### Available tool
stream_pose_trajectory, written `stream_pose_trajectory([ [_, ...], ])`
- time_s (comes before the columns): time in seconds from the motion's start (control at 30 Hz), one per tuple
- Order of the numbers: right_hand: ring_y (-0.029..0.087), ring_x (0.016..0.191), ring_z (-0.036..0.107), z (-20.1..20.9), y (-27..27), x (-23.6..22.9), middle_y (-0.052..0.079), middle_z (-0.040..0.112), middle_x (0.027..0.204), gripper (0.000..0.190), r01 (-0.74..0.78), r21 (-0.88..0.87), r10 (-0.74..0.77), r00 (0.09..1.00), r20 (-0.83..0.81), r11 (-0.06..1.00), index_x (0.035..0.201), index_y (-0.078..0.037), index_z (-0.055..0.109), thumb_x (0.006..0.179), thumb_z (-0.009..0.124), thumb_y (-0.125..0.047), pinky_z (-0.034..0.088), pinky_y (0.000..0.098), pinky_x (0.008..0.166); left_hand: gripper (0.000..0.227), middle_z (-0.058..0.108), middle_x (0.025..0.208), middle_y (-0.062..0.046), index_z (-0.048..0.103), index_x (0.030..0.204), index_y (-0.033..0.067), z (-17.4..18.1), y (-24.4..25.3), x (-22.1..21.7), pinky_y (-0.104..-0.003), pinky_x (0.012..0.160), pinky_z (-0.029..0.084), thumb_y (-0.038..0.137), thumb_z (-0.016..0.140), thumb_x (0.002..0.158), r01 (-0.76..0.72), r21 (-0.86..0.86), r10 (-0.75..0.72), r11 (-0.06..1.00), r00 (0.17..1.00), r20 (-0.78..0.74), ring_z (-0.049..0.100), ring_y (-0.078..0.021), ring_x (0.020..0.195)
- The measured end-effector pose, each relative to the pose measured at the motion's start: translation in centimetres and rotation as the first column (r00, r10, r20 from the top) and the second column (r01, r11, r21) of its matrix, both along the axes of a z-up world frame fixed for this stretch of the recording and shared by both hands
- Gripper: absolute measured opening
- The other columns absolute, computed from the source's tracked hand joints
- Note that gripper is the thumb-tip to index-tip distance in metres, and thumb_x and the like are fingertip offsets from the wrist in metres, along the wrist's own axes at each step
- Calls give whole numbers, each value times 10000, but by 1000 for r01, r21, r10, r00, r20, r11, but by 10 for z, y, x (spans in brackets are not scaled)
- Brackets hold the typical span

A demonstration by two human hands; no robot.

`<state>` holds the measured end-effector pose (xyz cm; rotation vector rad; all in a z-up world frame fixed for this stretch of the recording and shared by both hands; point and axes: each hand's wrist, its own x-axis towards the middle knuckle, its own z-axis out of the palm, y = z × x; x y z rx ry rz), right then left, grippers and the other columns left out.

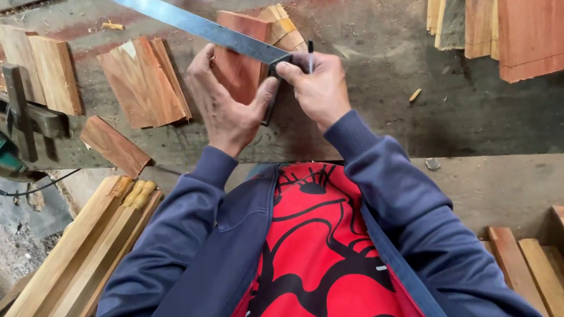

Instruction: Marking wooden blocks using a try square and a pen on a workbench

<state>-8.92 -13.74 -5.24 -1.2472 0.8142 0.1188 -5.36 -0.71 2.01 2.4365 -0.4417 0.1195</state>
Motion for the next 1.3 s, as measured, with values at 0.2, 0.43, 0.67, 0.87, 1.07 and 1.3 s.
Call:
stream_pose_trajectory([
  [0.2, 45, 596, 572, 10, -1, 11, -1, 640, 606, 98, -139, -44, 139, 990, -19, 989, 800, -151, 724, 703, 730, -167, 478, 219, 562, 912, 383, 1202, -171, 334, 1320, 137, -9, -6, -5, -494, 944, 340, 456, 823, 619, 31, 131, -31, 991, 1000, -1, 422, -392, 1121],
  [0.43, 60, 663, 588, 10, -3, 11, 10, 650, 645, 76, -137, 35, 137, 991, 7, 990, 829, -121, 711, 757, 686, -116, 487, 210, 646, 655, 413, 1169, -210, 537, 1207, 185, -15, -9, -7, -488, 872, 397, 426, 805, 661, -37, 120, 26, 992, 995, 97, 476, -407, 1042],
  [0.67, 79, 711, 575, 21, -13, 8, 42, 640, 681, 93, -203, -70, 211, 970, 124, 977, 905, -78, 681, 822, 657, -109, 496, 251, 661, 556, 422, 1198, -221, 566, 1208, 272, -6, -19, -18, -468, 862, 405, 480, 747, 726, -146, 220, 119, 964, 984, 131, 500, -404, 1034],
  [0.87, 27, 654, 421, 45, -31, 17, -70, 502, 737, 23, -392, -132, 412, 890, 197, 910, 890, -114, 562, 874, 548, -105, 385, 188, 620, 567, 379, 1294, -222, 511, 1254, 308, -10, -21, -22, -486, 955, 392, 478, 749, 767, -207, 234, 208, 950, 978, 21, 471, -381, 1166],
  [1.07, 43, 674, 410, 50, -40, 15, -54, 483, 766, 62, -476, -181, 507, 833, 221, 861, 944, -104, 535, 910, 505, -146, 370, 202, 634, 581, 387, 1266, -187, 523, 1250, 336, -9, -22, -25, -464, 905, 398, 528, 781, 766, -205, 258, 206, 944, 978, 22, 508, -358, 1087],
  [1.3, 36, 690, 417, 49, -42, 17, -47, 483, 786, 80, -490, -102, 498, 828, 259, 866, 975, -87, 526, 921, 492, -136, 372, 191, 657, 563, 399, 1259, -197, 548, 1233, 333, -7, -24, -24, -459, 885, 403, 536, 808, 777, -208, 276, 209, 938, 978, 24, 505, -348, 1110],
])
